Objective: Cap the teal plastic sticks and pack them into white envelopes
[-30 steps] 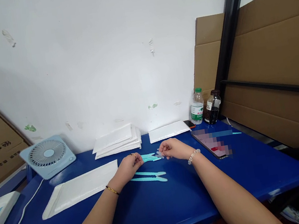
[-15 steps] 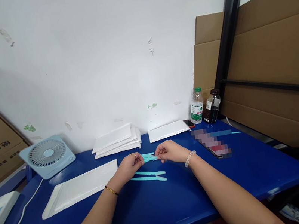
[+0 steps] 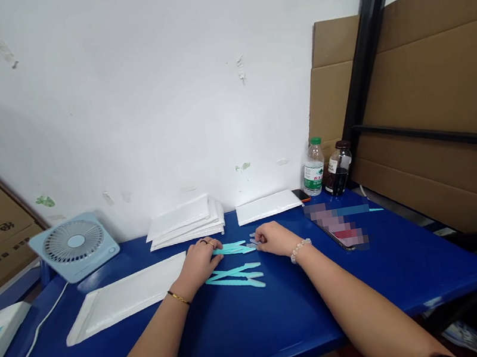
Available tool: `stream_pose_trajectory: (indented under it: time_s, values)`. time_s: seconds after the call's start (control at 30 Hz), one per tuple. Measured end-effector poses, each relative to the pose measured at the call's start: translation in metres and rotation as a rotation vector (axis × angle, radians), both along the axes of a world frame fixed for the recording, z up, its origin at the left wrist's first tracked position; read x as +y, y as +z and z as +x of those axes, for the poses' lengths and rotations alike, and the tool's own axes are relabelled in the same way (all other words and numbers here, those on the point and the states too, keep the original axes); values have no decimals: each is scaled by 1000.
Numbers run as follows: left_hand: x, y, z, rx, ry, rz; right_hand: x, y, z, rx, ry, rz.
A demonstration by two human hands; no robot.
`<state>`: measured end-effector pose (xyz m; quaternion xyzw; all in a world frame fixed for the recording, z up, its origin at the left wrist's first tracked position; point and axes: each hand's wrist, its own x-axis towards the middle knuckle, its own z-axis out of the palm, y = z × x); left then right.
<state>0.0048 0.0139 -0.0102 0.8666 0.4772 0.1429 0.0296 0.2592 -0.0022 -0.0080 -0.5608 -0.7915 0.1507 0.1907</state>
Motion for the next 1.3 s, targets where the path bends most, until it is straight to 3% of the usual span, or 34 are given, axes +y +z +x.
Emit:
stream_pose_trajectory:
  time_s: [0.23, 0.5, 0.67, 0.93, 1.03, 1.3]
  values:
    - [5, -1, -2, -19, -10, -20, 4, -10, -13, -187, 26, 139]
    - [5, 0, -4, -265, -32, -163, 2, -3, -4, -313, -52, 123]
    - [4, 1, -3, -359, -44, -185, -1, 10, 11, -50, -144, 61]
    - [3, 2, -4, -428, -81, -241, -3, 12, 2, 604, 27, -20]
    - [3, 3, -4, -422, -105, -270, -2, 11, 1, 665, 32, -15]
    - [1, 5, -3, -375, -141, -289, -3, 10, 0, 559, 46, 11]
